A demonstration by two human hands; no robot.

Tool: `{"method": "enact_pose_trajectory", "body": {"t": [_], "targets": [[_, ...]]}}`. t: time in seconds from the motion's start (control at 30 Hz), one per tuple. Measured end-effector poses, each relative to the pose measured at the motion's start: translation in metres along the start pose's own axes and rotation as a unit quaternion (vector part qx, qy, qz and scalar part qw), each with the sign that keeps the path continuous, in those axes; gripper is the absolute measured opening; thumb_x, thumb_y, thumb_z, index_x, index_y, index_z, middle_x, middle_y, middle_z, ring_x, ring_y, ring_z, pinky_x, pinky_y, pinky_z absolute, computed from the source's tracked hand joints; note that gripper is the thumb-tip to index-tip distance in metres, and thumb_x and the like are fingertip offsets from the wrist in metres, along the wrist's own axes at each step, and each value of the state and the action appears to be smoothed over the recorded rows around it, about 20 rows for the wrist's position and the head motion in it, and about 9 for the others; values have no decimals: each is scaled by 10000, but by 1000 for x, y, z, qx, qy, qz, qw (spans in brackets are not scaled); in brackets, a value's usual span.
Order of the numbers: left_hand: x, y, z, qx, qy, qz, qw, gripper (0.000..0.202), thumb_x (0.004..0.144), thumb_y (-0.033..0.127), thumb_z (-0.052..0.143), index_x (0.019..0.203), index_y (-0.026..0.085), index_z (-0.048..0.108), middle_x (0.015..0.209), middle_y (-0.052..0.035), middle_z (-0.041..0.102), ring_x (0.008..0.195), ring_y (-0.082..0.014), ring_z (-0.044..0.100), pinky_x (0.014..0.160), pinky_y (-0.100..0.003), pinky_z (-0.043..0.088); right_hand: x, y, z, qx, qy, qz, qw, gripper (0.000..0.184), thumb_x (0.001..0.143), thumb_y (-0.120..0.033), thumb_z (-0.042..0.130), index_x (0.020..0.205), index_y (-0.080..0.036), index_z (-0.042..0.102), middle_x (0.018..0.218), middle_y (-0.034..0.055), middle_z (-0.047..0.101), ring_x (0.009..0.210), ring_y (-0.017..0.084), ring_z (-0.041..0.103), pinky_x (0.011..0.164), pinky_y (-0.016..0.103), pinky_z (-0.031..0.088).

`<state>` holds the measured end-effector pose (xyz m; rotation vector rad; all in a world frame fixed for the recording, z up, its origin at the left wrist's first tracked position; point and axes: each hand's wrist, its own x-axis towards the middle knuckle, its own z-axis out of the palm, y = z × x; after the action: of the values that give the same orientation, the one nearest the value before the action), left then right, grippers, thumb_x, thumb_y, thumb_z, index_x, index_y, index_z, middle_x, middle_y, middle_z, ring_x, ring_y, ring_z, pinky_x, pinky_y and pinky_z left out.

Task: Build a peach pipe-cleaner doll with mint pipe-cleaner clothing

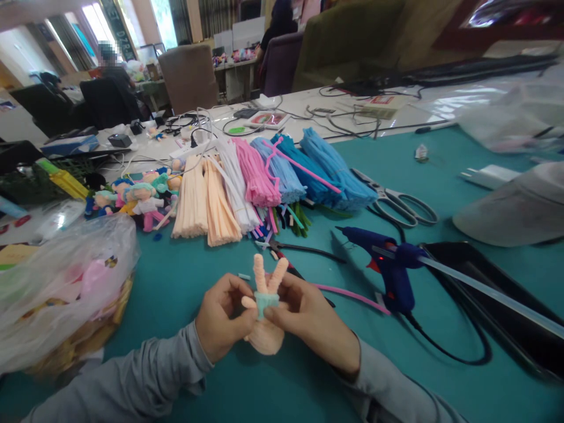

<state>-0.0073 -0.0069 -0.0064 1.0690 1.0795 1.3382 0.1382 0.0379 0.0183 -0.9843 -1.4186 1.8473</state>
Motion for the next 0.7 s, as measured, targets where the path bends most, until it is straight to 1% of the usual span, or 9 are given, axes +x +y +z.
{"method": "enact_pose_trajectory", "body": {"t": [0.43,0.63,0.7], "targets": [[0,0,0,2,4,-8,1000,203,648,253,678,724,178,505,668,10,519,619,-114,487,590,-243,400,-1,0,0,-2,3,-1,1000,259,581,-177,658,814,-176,546,809,12,649,751,173,595,615,249,442],[-1,1,0,2,-2,-8,1000,192,660,254,670,732,181,508,671,11,517,619,-114,484,592,-243,399,-1,-1,0,-7,7,9,1000,252,586,-179,665,812,-176,553,807,9,650,672,148,578,589,248,448],[0,1,0,1,0,-9,1000,198,655,259,676,729,180,510,677,8,517,622,-115,486,592,-243,401,-1,-1,0,-3,7,6,1000,254,586,-182,668,811,-179,551,810,10,652,678,151,579,595,251,453]]}}
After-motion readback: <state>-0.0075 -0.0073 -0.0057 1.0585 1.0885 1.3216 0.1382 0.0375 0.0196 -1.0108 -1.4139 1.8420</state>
